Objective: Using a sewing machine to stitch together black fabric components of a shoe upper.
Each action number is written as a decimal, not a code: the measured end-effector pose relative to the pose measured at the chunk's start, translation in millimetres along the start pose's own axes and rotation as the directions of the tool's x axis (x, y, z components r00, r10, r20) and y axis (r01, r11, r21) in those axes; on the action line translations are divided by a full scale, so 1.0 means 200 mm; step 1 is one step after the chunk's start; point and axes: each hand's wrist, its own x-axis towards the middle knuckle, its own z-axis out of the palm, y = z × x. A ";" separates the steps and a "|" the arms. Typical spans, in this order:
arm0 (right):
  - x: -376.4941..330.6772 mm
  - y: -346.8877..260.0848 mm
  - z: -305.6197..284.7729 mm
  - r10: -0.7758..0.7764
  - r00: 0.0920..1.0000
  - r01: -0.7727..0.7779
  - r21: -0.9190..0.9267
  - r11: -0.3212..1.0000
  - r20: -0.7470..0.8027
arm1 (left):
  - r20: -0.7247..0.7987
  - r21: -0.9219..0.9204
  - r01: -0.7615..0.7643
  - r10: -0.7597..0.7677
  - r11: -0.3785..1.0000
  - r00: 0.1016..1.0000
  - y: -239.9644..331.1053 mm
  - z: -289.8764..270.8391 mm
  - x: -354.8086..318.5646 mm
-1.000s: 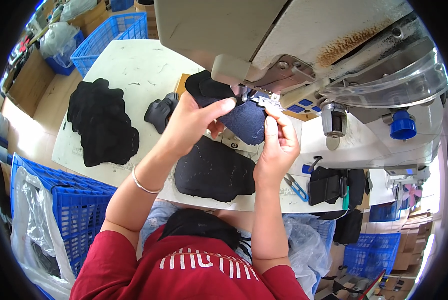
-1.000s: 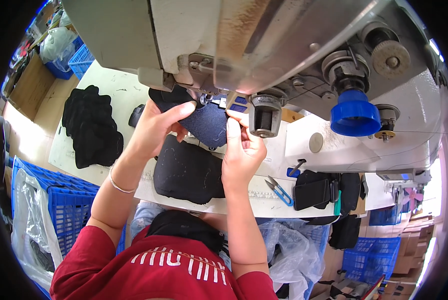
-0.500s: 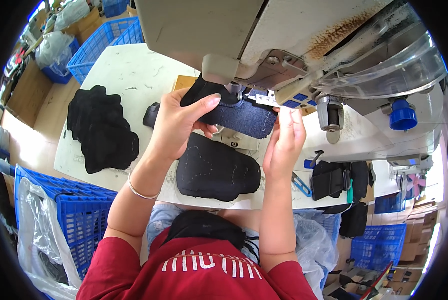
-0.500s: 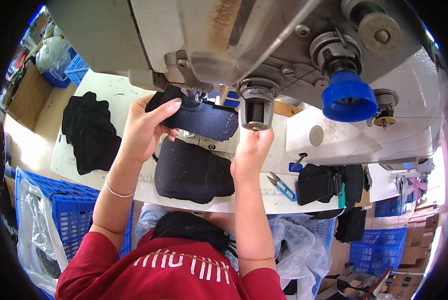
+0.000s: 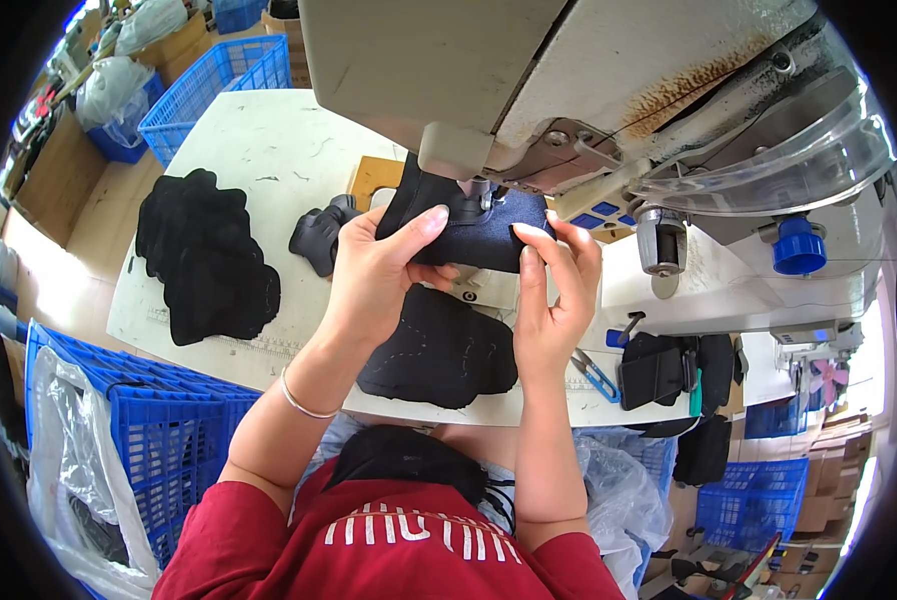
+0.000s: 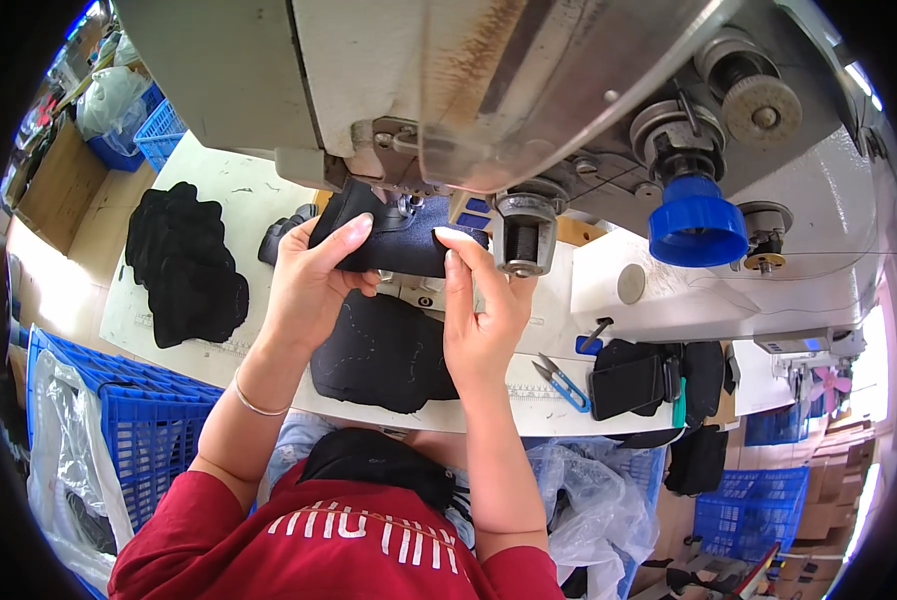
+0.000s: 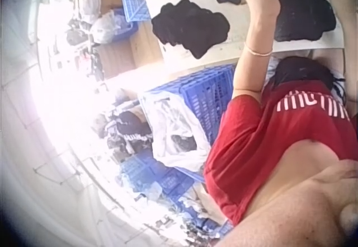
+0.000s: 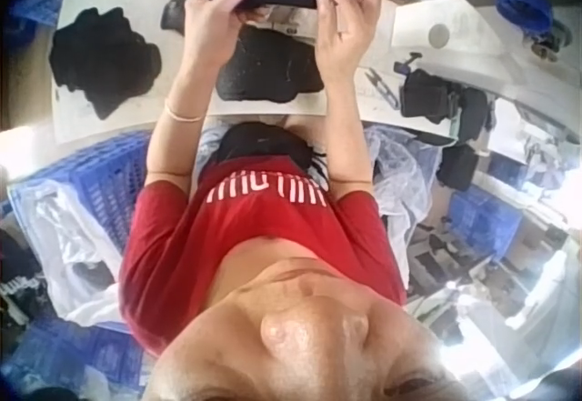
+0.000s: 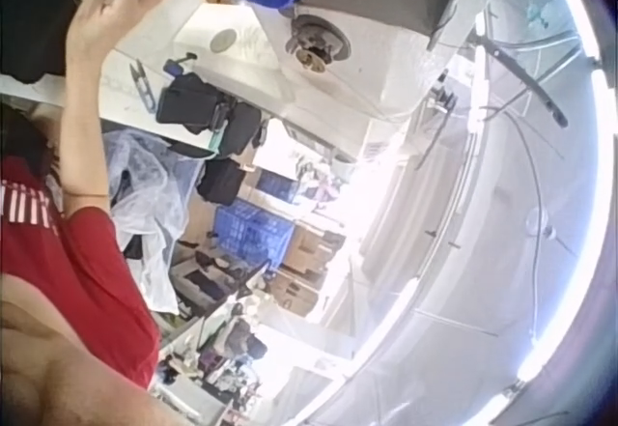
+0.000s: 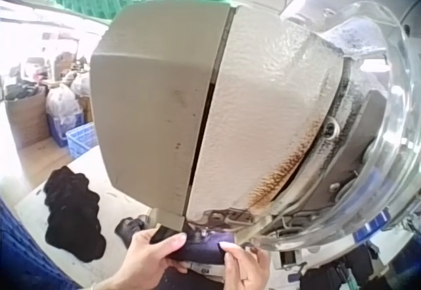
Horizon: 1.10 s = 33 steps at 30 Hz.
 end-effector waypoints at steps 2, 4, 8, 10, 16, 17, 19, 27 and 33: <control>0.01 0.01 0.00 -0.011 1.000 0.011 -0.012 1.000 0.007 | -0.004 0.009 -0.007 0.007 1.000 1.000 0.00 0.00 0.00; 0.01 0.02 -0.01 -0.031 0.999 0.031 -0.035 0.999 0.021 | -0.008 0.018 -0.013 0.013 1.000 1.000 0.00 0.01 -0.01; 0.06 0.03 -0.02 -0.079 0.997 0.079 0.015 0.997 0.017 | -0.039 0.013 -0.046 0.046 0.999 0.998 -0.02 0.04 -0.03; 0.08 0.02 -0.04 0.045 0.994 -0.046 0.007 0.999 0.098 | -0.052 0.013 -0.055 0.055 0.998 0.997 -0.03 0.05 -0.04; 0.10 0.04 -0.04 -0.001 0.994 0.000 0.012 1.000 0.109 | -0.042 -0.031 -0.041 0.040 0.999 0.998 -0.03 0.05 -0.03; 0.10 0.04 -0.04 -0.001 0.994 0.000 0.012 1.000 0.110 | -0.037 -0.056 -0.029 0.027 0.998 0.999 -0.03 0.05 -0.02; 0.10 0.03 -0.03 0.008 0.994 -0.011 0.024 1.000 0.108 | -0.032 -0.080 -0.017 0.014 0.997 0.999 -0.03 0.05 -0.02; 0.09 0.04 -0.01 0.092 0.991 -0.099 0.065 0.993 0.098 | -0.015 -0.146 0.018 -0.020 0.989 1.000 -0.05 0.05 -0.01; 0.08 0.06 0.00 0.073 0.993 -0.076 0.030 0.997 0.095 | -0.061 -0.086 -0.036 0.031 0.996 0.998 -0.03 0.05 -0.01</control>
